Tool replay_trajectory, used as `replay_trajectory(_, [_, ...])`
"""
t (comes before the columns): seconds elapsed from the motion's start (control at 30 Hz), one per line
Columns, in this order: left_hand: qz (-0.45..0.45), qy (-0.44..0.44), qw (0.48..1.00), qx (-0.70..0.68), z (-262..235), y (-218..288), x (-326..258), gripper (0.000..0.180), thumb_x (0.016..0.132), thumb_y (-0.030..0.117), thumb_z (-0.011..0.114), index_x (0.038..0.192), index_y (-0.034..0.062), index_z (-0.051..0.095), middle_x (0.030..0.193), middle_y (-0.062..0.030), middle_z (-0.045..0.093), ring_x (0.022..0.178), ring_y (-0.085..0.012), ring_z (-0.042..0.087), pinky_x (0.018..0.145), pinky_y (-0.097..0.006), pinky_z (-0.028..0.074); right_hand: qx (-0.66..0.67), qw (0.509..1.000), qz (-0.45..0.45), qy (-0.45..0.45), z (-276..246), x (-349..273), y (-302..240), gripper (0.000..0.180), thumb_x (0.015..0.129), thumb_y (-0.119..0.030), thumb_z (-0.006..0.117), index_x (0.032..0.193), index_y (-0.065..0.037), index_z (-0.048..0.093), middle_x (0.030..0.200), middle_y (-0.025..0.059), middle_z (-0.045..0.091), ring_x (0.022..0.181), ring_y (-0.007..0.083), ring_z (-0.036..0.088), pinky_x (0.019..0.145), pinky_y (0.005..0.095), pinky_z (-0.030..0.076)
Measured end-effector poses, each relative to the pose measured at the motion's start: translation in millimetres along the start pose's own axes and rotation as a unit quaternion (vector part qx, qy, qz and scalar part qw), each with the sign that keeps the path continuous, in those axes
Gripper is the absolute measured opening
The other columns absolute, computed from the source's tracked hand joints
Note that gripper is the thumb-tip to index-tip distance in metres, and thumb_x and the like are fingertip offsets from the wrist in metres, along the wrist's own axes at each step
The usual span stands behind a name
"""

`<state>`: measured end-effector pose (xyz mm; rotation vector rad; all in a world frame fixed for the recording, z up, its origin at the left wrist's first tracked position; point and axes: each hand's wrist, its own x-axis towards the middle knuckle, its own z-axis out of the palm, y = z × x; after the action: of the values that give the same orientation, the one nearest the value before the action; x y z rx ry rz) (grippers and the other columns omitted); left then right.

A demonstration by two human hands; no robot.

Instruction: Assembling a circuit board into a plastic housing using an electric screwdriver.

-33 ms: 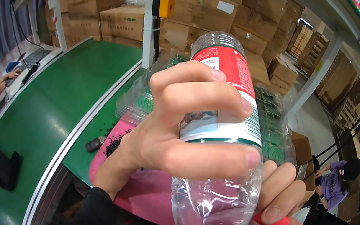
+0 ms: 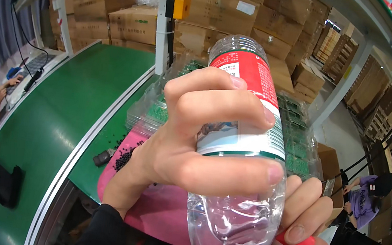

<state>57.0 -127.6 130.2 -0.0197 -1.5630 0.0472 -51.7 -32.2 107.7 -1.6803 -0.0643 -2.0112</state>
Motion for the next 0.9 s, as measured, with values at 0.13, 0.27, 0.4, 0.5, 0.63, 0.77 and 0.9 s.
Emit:
replay_trajectory(0.13, [-0.002,0.009,1.0,-0.004,3.6,-2.7,-0.4,0.057,0.066,0.01,0.084,0.109,0.028,0.051,0.114,-0.0057,0.059,0.107,-0.0309,0.055,0.092,-0.04,0.05,-0.009,1.0,-0.011,0.011,1.4,-0.3,0.6,0.034,0.099,-0.042,0.053,0.086,-0.01,0.053,0.079,0.0021,0.045,0.071,0.0134,0.045,0.07,0.0282,0.042])
replay_trajectory(0.27, [-0.004,0.018,1.0,0.0,4.4,-0.1,-4.8,0.057,0.067,0.011,0.084,0.111,0.0273,0.05,0.115,-0.0061,0.058,0.108,-0.0316,0.056,0.093,-0.041,0.05,-0.008,1.0,-0.004,0.003,-0.6,0.6,2.9,0.034,0.099,-0.041,0.054,0.087,-0.01,0.053,0.08,0.0022,0.045,0.071,0.0132,0.045,0.069,0.0285,0.042])
replay_trajectory(0.4, [0.001,0.034,0.999,0.001,8.3,4.4,-7.2,0.058,0.069,0.011,0.083,0.112,0.0267,0.048,0.115,-0.0065,0.058,0.108,-0.0323,0.056,0.094,-0.042,0.051,-0.024,1.0,-0.003,0.015,2.4,-0.6,-0.9,0.033,0.099,-0.041,0.054,0.09,-0.009,0.052,0.082,0.0023,0.044,0.071,0.0129,0.045,0.07,0.0291,0.042])
replay_trajectory(0.5, [0.007,0.044,0.999,0.009,8.0,9.1,-10.2,0.058,0.07,0.011,0.083,0.113,0.0262,0.047,0.115,-0.0068,0.058,0.108,-0.0329,0.057,0.094,-0.043,0.051,-0.02,1.0,0.007,0.023,1.7,-1.9,-3.7,0.033,0.099,-0.041,0.053,0.091,-0.009,0.051,0.082,0.0024,0.044,0.07,0.0131,0.044,0.07,0.0294,0.042])
replay_trajectory(0.63, [0.01,0.052,0.999,0.009,10.8,7.3,-10.1,0.058,0.071,0.011,0.083,0.114,0.0257,0.046,0.116,-0.007,0.057,0.109,-0.0334,0.058,0.095,-0.044,0.051,0.0,0.999,0.005,0.039,4.3,-0.5,-8.7,0.034,0.099,-0.042,0.053,0.089,-0.01,0.05,0.08,0.0017,0.043,0.067,0.0125,0.042,0.068,0.0289,0.042])
replay_trajectory(0.77, [0.024,0.07,0.997,0.037,16.2,3.9,-12.1,0.059,0.071,0.008,0.082,0.114,0.0245,0.045,0.115,-0.0075,0.058,0.107,-0.0335,0.058,0.094,-0.043,0.052,0.016,0.999,0.01,0.04,1.6,-2.1,-13.9,0.036,0.098,-0.045,0.054,0.092,-0.01,0.046,0.074,0.0006,0.041,0.062,0.0117,0.039,0.065,0.0279,0.04])
replay_trajectory(0.9, [0.027,0.047,0.997,0.046,11.8,4.4,-9.0,0.061,0.07,0.006,0.082,0.114,0.0237,0.043,0.117,-0.0071,0.057,0.109,-0.0334,0.057,0.093,-0.044,0.052,0.001,0.999,-0.002,0.034,-1.5,-0.5,-16.0,0.036,0.097,-0.042,0.058,0.095,-0.01,0.043,0.072,0.0007,0.041,0.061,0.0123,0.038,0.062,0.0297,0.038])
